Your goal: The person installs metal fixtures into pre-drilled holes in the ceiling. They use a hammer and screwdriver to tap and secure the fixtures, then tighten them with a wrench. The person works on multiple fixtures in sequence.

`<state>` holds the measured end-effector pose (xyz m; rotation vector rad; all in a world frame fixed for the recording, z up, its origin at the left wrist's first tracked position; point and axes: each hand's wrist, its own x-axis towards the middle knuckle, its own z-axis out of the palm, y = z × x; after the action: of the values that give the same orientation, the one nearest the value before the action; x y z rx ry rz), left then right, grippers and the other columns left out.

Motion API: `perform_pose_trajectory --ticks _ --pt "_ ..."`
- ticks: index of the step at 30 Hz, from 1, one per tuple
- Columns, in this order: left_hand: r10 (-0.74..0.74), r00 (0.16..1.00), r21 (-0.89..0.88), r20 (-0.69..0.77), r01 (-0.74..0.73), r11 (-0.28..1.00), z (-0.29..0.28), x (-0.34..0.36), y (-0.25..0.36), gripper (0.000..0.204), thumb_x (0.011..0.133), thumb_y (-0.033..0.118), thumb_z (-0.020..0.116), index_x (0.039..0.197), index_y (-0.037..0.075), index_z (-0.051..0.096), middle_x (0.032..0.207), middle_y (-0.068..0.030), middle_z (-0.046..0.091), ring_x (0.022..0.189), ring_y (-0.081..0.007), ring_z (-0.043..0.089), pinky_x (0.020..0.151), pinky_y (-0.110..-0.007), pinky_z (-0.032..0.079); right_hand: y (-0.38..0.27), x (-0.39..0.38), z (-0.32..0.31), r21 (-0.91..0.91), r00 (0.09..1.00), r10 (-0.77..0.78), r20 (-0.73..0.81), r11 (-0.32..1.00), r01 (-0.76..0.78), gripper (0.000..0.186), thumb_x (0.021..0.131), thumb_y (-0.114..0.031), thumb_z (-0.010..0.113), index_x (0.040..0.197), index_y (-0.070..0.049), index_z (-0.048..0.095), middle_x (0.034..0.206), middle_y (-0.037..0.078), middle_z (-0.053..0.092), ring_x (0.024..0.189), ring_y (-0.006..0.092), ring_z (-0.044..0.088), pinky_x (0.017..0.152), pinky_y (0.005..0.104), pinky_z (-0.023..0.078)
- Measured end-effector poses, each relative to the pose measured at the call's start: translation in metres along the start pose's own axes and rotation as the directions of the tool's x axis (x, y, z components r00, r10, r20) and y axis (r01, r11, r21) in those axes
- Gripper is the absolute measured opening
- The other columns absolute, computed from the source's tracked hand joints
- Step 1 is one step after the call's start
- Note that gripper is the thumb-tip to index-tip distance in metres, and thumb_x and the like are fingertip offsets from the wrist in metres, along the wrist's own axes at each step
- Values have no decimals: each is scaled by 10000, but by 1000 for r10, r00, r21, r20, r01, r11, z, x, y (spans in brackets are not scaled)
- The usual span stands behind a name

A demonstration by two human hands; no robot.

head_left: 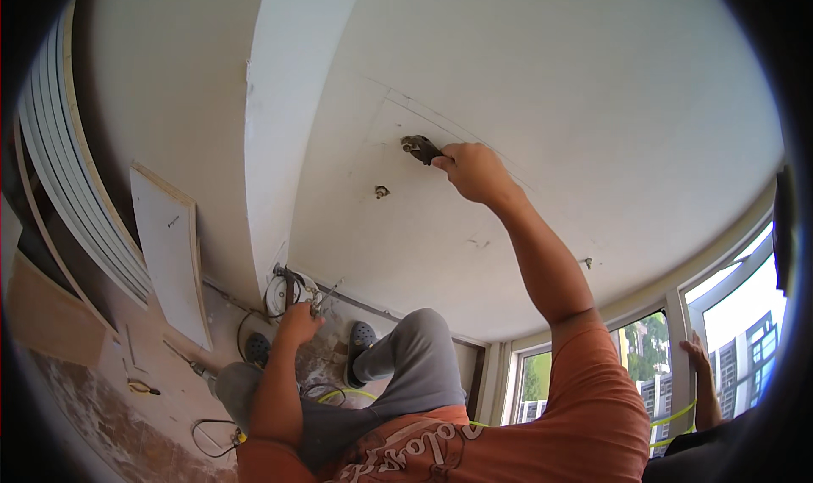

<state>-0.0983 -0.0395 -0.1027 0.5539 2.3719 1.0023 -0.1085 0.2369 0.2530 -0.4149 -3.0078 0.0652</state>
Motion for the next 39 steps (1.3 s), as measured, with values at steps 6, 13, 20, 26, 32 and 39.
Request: perform_pose_trajectory --ticks 6,13,20,26,32,39 --pt "78 996 -5 -47 -78 997 1 -2 -13 406 799 309 743 961 -49 640 946 -257 667 945 -431 629 820 -472 492 -24 19 -31 -327 988 -53 148 940 100 366 986 -368 541 925 -36 681 850 140 680 813 318 647 696 431 505" --pt "40 999 -21 -27 -40 999 -5 -5 -7 419 796 315 749 979 -45 639 972 -258 667 960 -421 634 828 -469 497 -25 23 -24 -392 984 -34 173 914 101 338 996 -338 529 937 -44 683 868 128 681 820 321 648 698 433 508" --pt "-14 1000 -19 -8 14 1000 -3 -4 -13 426 800 313 750 1004 -44 640 998 -250 669 969 -411 638 838 -464 498 -23 11 -12 -173 999 18 42 985 -10 365 983 -360 550 903 -25 669 815 141 671 763 338 628 671 444 493" --pt "32 999 -43 40 -30 999 -5 3 6 403 810 300 741 1016 -32 642 1000 -245 668 970 -415 632 842 -461 496 5 -4 121 655 902 286 -324 756 -5 362 991 -325 570 868 7 647 572 66 574 506 146 545 524 328 457" --pt "91 994 13 54 -91 996 10 16 -6 386 817 294 741 1003 -29 640 976 -242 664 950 -421 622 827 -465 486 -56 15 178 921 843 409 -349 315 228 327 1040 -346 470 929 -50 552 616 2 507 499 80 503 469 238 416" --pt "35 999 -35 -6 -35 999 -5 -1 0 386 814 292 747 986 -36 640 975 -248 662 954 -419 622 827 -471 485 23 -37 144 816 951 279 -130 575 -58 323 1013 -280 534 897 3 638 656 34 598 511 97 555 492 260 447"
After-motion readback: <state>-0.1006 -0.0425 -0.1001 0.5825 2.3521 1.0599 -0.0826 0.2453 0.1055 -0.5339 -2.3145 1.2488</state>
